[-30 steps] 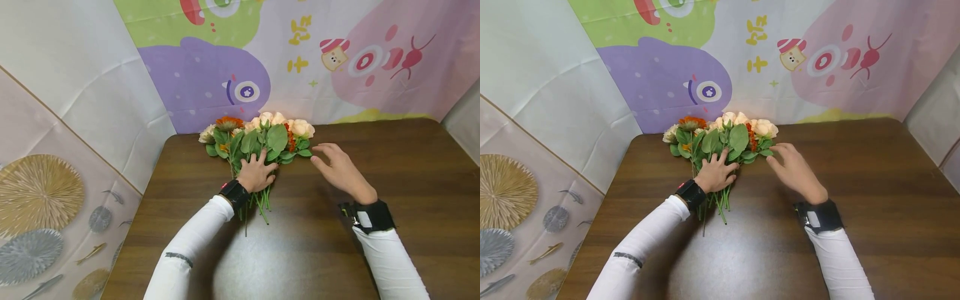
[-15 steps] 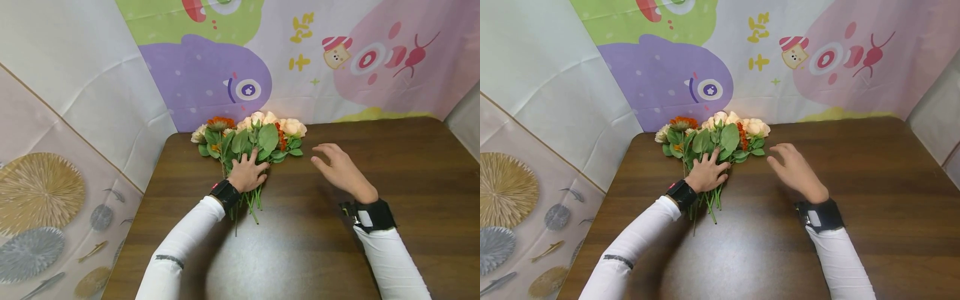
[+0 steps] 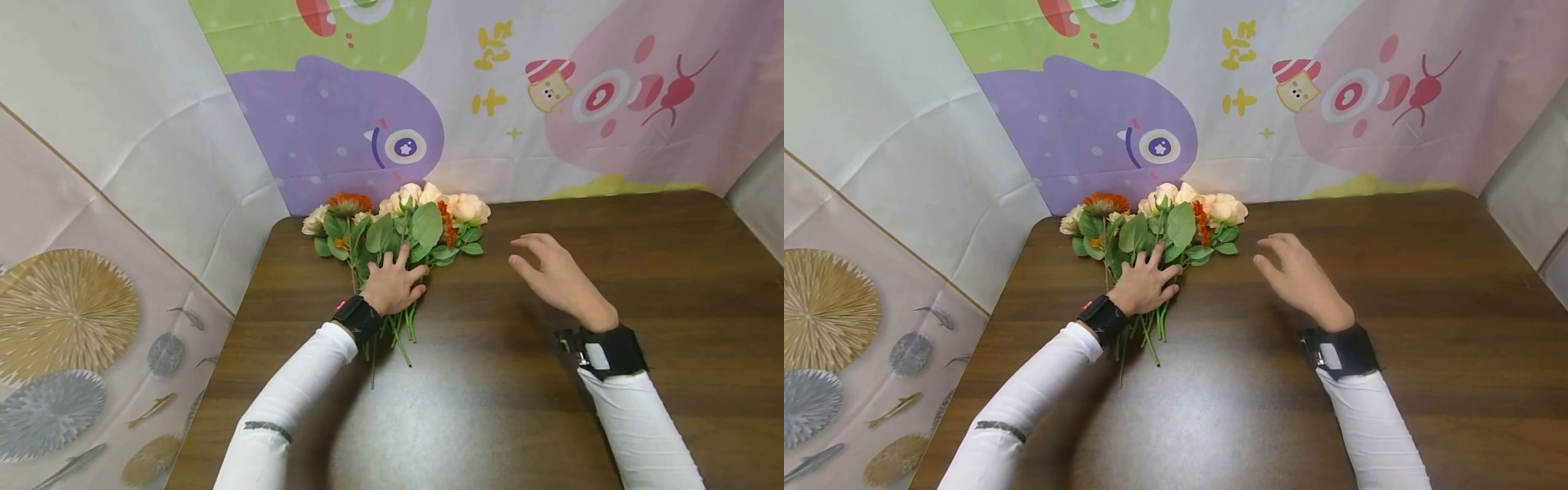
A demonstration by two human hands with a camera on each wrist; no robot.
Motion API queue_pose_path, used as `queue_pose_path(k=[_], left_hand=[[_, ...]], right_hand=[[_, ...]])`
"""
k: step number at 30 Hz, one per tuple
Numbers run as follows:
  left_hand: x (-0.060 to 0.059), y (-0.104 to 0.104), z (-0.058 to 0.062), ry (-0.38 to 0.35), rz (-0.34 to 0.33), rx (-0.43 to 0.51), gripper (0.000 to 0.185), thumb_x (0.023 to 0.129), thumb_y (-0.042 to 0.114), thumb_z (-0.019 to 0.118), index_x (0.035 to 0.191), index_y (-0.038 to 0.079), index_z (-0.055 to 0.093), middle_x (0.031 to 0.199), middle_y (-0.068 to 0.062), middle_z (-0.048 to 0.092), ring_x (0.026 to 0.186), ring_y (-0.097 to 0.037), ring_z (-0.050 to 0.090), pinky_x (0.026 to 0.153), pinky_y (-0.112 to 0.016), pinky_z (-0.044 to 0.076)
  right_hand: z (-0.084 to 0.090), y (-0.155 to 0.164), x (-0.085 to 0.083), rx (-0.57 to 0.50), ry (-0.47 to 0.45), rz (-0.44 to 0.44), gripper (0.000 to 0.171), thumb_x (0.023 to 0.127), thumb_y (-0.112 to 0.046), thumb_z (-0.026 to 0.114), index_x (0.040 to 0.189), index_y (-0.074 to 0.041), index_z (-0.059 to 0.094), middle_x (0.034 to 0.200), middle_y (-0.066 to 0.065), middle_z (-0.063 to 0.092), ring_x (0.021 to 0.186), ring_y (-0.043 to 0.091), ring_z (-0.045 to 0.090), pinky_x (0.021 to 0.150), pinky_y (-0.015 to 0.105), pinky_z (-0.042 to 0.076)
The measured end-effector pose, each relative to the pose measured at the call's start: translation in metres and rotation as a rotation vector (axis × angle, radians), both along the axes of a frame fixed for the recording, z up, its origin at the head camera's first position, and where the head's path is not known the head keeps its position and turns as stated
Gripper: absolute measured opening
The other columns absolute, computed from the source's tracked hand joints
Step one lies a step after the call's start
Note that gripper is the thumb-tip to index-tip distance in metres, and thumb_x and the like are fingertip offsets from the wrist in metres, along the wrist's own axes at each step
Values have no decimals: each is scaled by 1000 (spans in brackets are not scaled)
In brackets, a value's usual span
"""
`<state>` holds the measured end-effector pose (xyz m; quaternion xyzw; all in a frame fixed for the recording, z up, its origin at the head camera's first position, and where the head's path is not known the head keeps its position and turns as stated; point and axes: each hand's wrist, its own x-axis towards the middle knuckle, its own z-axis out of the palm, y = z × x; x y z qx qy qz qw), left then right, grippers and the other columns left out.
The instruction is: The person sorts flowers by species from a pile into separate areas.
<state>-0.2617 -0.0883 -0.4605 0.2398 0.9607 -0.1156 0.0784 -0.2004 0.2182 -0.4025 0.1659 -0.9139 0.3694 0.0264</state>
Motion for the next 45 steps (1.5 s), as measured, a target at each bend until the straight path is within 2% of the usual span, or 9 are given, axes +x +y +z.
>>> queue_pose_path(k=[9, 15, 22, 27, 36, 41, 45], left_hand=[[2, -11, -1, 6, 16, 11, 50, 104, 55, 34, 151, 39, 33, 164, -16, 7, 137, -46, 35, 93, -67, 43], [4, -22, 0, 27, 34, 22, 50, 104, 55, 35, 150, 37, 35, 163, -17, 11, 136, -46, 37, 91, -67, 44], [2, -25, 2, 64, 33, 30, 51, 104, 54, 36, 150, 34, 36, 162, -19, 13, 134, -48, 38, 89, -66, 45], [1, -24, -1, 51, 43, 10, 51, 104, 55, 35, 151, 36, 35, 163, -17, 11, 135, -46, 37, 91, -66, 44], [5, -24, -16, -16, 33, 27, 51, 103, 56, 35, 151, 37, 35, 165, -16, 9, 138, -46, 34, 94, -68, 41], [2, -26, -14, -6, 42, 51, 50, 103, 56, 36, 150, 38, 36, 165, -15, 11, 137, -46, 36, 94, -68, 41], [-2, -25, -7, -3, 40, 64, 49, 103, 56, 37, 149, 38, 37, 165, -15, 10, 136, -46, 37, 93, -68, 42]], right_hand=[[1, 0, 1, -6, 14, -1, 42, 104, -24, 50, 134, 6, 53, 142, 28, 43, 127, 45, 45, 96, 60, 41], [3, 0, 2, -2, -2, -3, 43, 104, -26, 50, 135, 5, 52, 142, 27, 42, 127, 45, 44, 97, 60, 41], [7, 9, 4, 14, 10, -9, 44, 104, -27, 50, 136, 5, 53, 144, 28, 41, 130, 46, 42, 97, 61, 40], [5, 17, 9, 15, -6, -17, 45, 105, -29, 49, 137, 4, 52, 145, 28, 40, 129, 46, 43, 99, 61, 39], [-11, 23, 21, 13, -9, -38, 42, 104, -25, 51, 134, 6, 54, 141, 29, 44, 129, 46, 44, 99, 61, 39], [-7, 25, 17, 11, 1, -35, 43, 104, -26, 51, 133, 5, 55, 140, 28, 45, 128, 45, 44, 99, 61, 40], [2, 27, 11, 19, 25, -27, 42, 103, -25, 52, 132, 6, 55, 139, 28, 46, 128, 45, 45, 99, 60, 40]])
